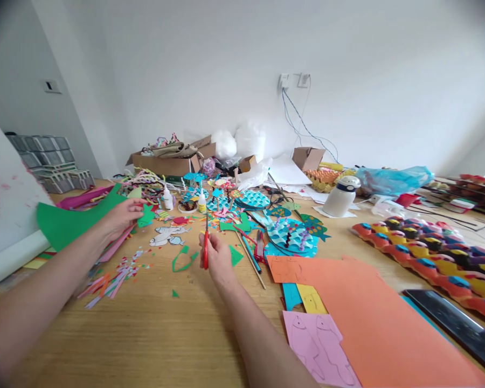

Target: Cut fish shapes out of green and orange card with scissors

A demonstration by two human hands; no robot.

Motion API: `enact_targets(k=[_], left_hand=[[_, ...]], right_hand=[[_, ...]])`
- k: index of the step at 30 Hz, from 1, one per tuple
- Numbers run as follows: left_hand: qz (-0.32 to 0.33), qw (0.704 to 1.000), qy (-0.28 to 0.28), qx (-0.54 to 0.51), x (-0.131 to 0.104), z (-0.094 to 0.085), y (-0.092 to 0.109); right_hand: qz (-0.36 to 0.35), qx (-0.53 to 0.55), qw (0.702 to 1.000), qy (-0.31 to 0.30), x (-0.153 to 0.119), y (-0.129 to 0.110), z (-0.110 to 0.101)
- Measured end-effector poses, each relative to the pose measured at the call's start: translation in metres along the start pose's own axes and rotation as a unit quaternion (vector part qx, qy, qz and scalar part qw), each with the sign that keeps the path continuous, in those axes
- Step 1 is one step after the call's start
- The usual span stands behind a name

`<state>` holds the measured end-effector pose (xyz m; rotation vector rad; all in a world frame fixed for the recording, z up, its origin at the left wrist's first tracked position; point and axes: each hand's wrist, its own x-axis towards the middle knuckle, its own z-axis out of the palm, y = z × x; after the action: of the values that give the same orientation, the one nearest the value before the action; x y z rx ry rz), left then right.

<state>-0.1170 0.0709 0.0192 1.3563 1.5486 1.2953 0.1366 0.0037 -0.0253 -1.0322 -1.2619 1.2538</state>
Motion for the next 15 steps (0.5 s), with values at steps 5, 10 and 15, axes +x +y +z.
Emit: enact_targets(k=[5,10,15], left_hand=[[-0.03,0.999,0.036,0.023,0.012,-0.004,-0.006],[-0.029,0.995,0.083,0.054,0.021,-0.025,-0.008],[-0.038,0.99,0.082,0.104,0.03,-0.053,-0.012]], right_hand=[[-0.016,-0.028,0.999,0.0,-0.002,-0.002,0.001],[-0.019,-0.062,0.998,-0.007,-0.002,0.002,0.002],[-0.03,-0.091,0.995,-0.018,-0.003,0.002,0.002]])
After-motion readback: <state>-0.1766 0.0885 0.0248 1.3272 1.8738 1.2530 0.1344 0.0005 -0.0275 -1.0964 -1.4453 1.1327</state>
